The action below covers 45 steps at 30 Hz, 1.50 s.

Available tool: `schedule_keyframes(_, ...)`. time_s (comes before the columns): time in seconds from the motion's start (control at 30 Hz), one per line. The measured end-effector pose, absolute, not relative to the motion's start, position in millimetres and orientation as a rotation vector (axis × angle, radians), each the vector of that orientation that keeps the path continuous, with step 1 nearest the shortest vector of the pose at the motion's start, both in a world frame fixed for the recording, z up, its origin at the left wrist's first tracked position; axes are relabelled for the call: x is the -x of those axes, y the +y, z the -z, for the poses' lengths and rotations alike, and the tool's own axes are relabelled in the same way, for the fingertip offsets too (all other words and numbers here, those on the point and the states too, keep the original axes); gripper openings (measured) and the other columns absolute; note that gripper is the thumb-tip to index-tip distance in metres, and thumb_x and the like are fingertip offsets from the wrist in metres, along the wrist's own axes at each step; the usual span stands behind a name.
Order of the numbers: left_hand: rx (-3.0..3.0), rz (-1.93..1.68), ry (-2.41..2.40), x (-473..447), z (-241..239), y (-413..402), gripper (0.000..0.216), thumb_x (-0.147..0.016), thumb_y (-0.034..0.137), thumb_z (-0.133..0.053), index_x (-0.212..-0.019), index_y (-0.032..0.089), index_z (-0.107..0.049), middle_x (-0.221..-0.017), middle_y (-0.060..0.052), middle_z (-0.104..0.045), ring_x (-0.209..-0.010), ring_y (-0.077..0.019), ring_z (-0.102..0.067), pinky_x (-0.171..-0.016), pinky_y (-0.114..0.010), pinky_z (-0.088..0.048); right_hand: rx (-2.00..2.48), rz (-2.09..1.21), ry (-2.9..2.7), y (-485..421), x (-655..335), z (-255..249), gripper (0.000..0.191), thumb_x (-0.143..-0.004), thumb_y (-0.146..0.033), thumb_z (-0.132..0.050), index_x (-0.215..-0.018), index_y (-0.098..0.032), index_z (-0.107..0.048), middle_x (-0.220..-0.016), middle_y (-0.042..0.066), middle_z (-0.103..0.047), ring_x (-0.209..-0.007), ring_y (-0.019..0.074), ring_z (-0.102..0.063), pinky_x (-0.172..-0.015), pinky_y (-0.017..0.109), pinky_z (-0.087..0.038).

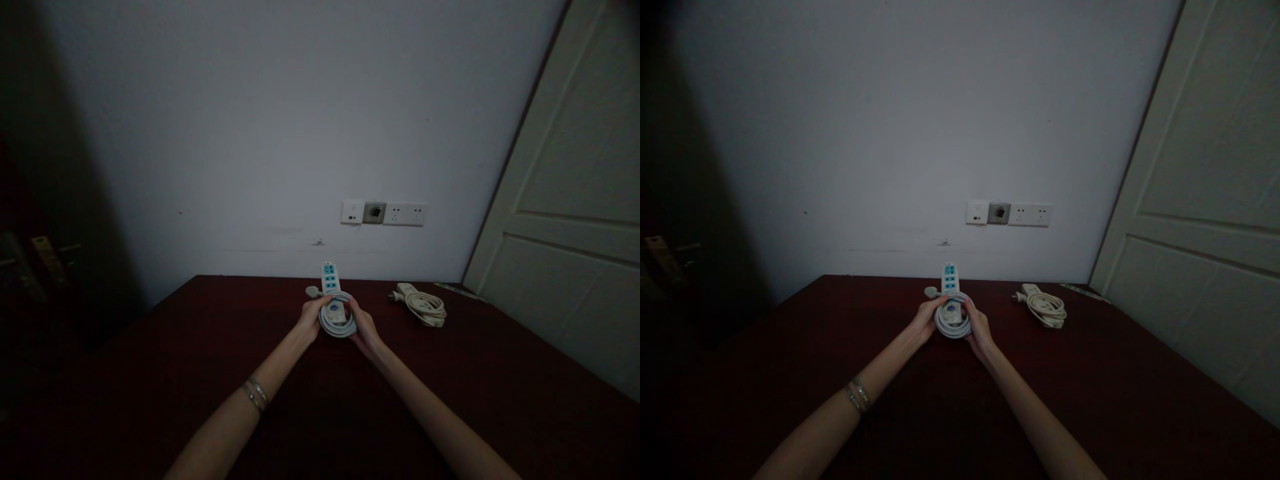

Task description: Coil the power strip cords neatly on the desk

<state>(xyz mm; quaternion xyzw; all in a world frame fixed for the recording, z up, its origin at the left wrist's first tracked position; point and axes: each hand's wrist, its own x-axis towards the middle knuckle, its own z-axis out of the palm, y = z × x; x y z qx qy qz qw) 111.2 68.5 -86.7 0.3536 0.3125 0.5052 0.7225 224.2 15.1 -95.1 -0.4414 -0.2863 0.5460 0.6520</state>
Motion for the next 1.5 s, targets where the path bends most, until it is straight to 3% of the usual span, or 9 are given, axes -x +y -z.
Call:
schedule_keyframes(0.2, -0.861, -1.083, 0.700, -127.7, 74.3, 42.1, 0.018, -0.062, 0.016, -0.073, -0.076, 0.006, -0.069, -0.076, -0.012, -0.070, -0.063, -0.0170, -0.065, -0.067, -0.027, -0.052, 1.059, -1.120, -0.580, -1.2, -238.6, 94.7, 0.030, -0.071, -0.041, -0.065, -0.081, -0.013, -0.068, -0.061, 0.004, -0.068, -0.052, 0.0170, -0.062, -0.047, 0.025, -0.046)
schedule_keyframes(0.33, -0.805, -1.061, 0.759, -137.1, 71.9, 26.1, 0.012, -0.063, 0.012, -0.071, -0.074, 0.006, -0.068, -0.074, -0.011, -0.070, -0.060, -0.0155, -0.064, -0.065, -0.026, -0.052, 1.047, -1.149, -0.634, -15.5, -258.8, 91.0, 0.033, -0.068, -0.039, -0.068, -0.085, -0.011, -0.068, -0.071, 0.006, -0.070, -0.056, 0.0173, -0.063, -0.049, 0.025, -0.047)
schedule_keyframes(0.47, -0.691, -1.060, 0.834, -143.4, 73.7, 16.7, 0.014, -0.066, 0.012, -0.069, -0.078, 0.005, -0.067, -0.074, -0.011, -0.069, -0.060, -0.0167, -0.064, -0.063, -0.028, -0.053, 1.028, -1.188, -0.700, -36.0, -277.7, 89.4, 0.038, -0.061, -0.032, -0.076, -0.093, -0.014, -0.065, -0.080, 0.006, -0.071, -0.061, 0.0162, -0.064, -0.054, 0.026, -0.051)
schedule_keyframes(0.67, -0.539, -1.049, 0.832, -156.9, 74.2, 9.5, 0.020, -0.068, 0.014, -0.069, -0.086, 0.007, -0.066, -0.078, -0.010, -0.069, -0.061, -0.0161, -0.064, -0.057, -0.026, -0.052, 1.000, -1.356, -0.590, -61.4, -273.8, 98.0, 0.037, -0.063, -0.027, -0.076, -0.094, -0.014, -0.062, -0.088, 0.008, -0.070, -0.077, 0.0183, -0.067, -0.073, 0.033, -0.053)
schedule_keyframes(0.87, -0.616, -1.101, 0.735, -170.3, 70.2, 0.5, 0.017, -0.069, 0.014, -0.068, -0.084, 0.006, -0.067, -0.082, -0.011, -0.069, -0.064, -0.0153, -0.064, -0.060, -0.025, -0.052, 0.949, -1.180, -0.511, -58.6, -260.9, 99.5, 0.041, -0.061, -0.026, -0.077, -0.096, -0.013, -0.063, -0.093, 0.008, -0.070, -0.090, 0.0224, -0.065, -0.076, 0.032, -0.054)
schedule_keyframes(1.23, -0.632, -1.122, 0.607, -194.2, 75.1, -12.3, 0.025, -0.071, 0.025, -0.068, -0.091, 0.010, -0.064, -0.096, -0.011, -0.068, -0.080, -0.0166, -0.064, -0.076, -0.026, -0.048, 1.031, -1.064, -0.442, -62.4, -285.9, 90.6, 0.024, -0.063, -0.021, -0.075, -0.082, -0.009, -0.066, -0.076, 0.007, -0.071, -0.071, 0.0179, -0.067, -0.061, 0.024, -0.057)
schedule_keyframes(1.4, -0.738, -0.846, 0.655, -194.3, 91.9, -15.9, 0.047, -0.080, 0.049, -0.049, -0.108, 0.012, -0.055, -0.106, -0.012, -0.064, -0.081, -0.0161, -0.062, -0.076, -0.027, -0.045, 1.006, -1.032, -0.356, -67.0, -322.0, 72.8, 0.014, -0.069, -0.013, -0.068, -0.082, -0.010, -0.065, -0.076, 0.006, -0.071, -0.066, 0.0153, -0.066, -0.059, 0.024, -0.057)
schedule_keyframes(1.5, -0.868, -0.763, 0.761, -184.4, 107.4, -10.3, 0.040, -0.082, 0.043, -0.046, -0.105, 0.012, -0.053, -0.103, -0.013, -0.063, -0.078, -0.0156, -0.060, -0.073, -0.027, -0.044, 0.906, -1.009, -0.313, -65.7, -360.0, 65.7, 0.016, -0.071, -0.009, -0.063, -0.086, -0.014, -0.064, -0.080, 0.003, -0.071, -0.066, 0.0140, -0.067, -0.061, 0.023, -0.058)
